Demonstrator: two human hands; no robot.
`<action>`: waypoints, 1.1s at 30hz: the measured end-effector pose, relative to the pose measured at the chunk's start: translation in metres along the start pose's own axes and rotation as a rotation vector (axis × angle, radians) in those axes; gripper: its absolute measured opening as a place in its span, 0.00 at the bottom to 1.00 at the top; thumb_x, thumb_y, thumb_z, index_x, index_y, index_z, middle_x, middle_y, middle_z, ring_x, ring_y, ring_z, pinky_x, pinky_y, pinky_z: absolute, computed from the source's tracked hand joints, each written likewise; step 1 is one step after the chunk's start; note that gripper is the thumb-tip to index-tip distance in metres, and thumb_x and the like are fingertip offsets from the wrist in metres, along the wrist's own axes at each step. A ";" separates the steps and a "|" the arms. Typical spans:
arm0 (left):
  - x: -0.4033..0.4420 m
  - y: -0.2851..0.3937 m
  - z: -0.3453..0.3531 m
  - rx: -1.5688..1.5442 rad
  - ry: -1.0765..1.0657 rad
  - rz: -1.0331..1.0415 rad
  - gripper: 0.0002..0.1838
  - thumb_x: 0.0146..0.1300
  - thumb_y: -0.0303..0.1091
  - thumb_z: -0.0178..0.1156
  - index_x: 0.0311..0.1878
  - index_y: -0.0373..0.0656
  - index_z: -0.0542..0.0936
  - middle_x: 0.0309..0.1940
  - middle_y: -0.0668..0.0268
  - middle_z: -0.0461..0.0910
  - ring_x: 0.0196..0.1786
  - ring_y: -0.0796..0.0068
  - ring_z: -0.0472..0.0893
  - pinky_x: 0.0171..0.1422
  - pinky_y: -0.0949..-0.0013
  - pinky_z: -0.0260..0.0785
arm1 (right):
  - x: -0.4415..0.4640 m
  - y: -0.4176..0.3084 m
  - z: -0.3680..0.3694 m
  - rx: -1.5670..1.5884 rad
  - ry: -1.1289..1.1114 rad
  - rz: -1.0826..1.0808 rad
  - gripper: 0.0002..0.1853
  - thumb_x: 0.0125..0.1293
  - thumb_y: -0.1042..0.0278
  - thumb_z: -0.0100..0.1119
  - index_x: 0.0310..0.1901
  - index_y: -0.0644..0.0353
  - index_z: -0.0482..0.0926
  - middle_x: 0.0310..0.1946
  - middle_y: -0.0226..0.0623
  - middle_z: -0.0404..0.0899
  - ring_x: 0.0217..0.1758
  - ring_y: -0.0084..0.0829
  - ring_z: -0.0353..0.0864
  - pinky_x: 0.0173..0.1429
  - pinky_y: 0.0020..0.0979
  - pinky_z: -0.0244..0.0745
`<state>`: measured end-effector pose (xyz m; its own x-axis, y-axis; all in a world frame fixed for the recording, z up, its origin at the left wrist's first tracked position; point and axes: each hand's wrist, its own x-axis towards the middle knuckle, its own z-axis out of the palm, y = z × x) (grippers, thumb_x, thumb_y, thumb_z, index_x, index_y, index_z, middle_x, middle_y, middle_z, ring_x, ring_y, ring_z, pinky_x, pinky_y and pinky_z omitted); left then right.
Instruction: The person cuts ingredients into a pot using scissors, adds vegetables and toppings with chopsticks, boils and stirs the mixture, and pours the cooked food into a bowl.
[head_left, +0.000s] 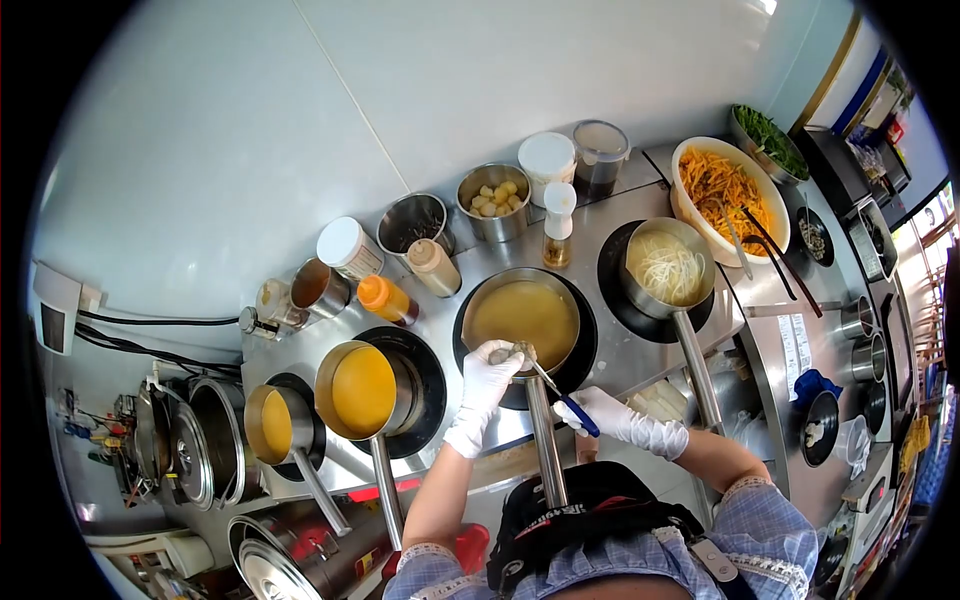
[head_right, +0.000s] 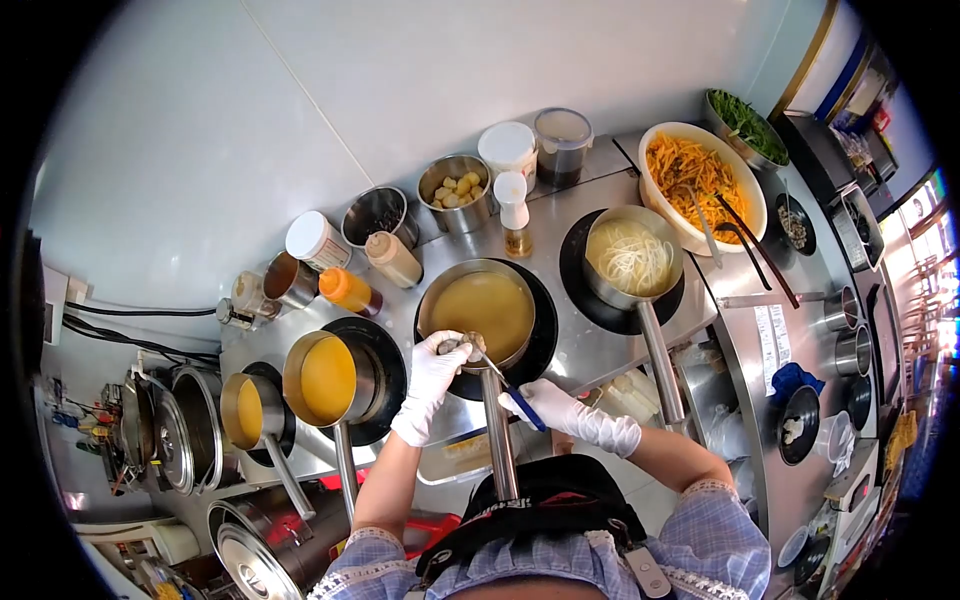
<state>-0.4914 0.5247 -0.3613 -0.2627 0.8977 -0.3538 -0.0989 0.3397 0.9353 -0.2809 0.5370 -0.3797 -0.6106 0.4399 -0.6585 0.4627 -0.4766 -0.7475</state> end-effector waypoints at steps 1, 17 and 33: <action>0.002 -0.002 0.000 0.001 -0.001 -0.002 0.07 0.57 0.21 0.61 0.39 0.33 0.78 0.32 0.61 0.83 0.33 0.76 0.83 0.37 0.78 0.73 | 0.001 -0.001 0.000 0.010 -0.001 0.009 0.15 0.66 0.57 0.56 0.26 0.57 0.75 0.17 0.24 0.69 0.17 0.18 0.67 0.22 0.21 0.60; 0.051 -0.023 -0.011 0.102 -0.021 -0.024 0.09 0.55 0.27 0.65 0.38 0.33 0.79 0.22 0.70 0.77 0.20 0.84 0.72 0.22 0.81 0.62 | 0.027 -0.014 -0.001 0.175 0.086 0.059 0.14 0.64 0.57 0.60 0.30 0.60 0.77 0.15 0.25 0.68 0.13 0.18 0.64 0.16 0.21 0.57; 0.026 -0.013 -0.041 -0.674 -0.278 -0.106 0.21 0.63 0.46 0.57 0.50 0.38 0.76 0.47 0.54 0.79 0.53 0.57 0.79 0.33 0.76 0.67 | -0.015 -0.003 0.003 0.176 -0.145 -0.115 0.22 0.66 0.44 0.50 0.34 0.58 0.75 0.20 0.23 0.70 0.23 0.18 0.69 0.27 0.21 0.61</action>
<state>-0.5360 0.5325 -0.3823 0.0255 0.9380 -0.3456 -0.7022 0.2629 0.6616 -0.2748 0.5298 -0.3667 -0.7444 0.3911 -0.5412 0.2739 -0.5602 -0.7817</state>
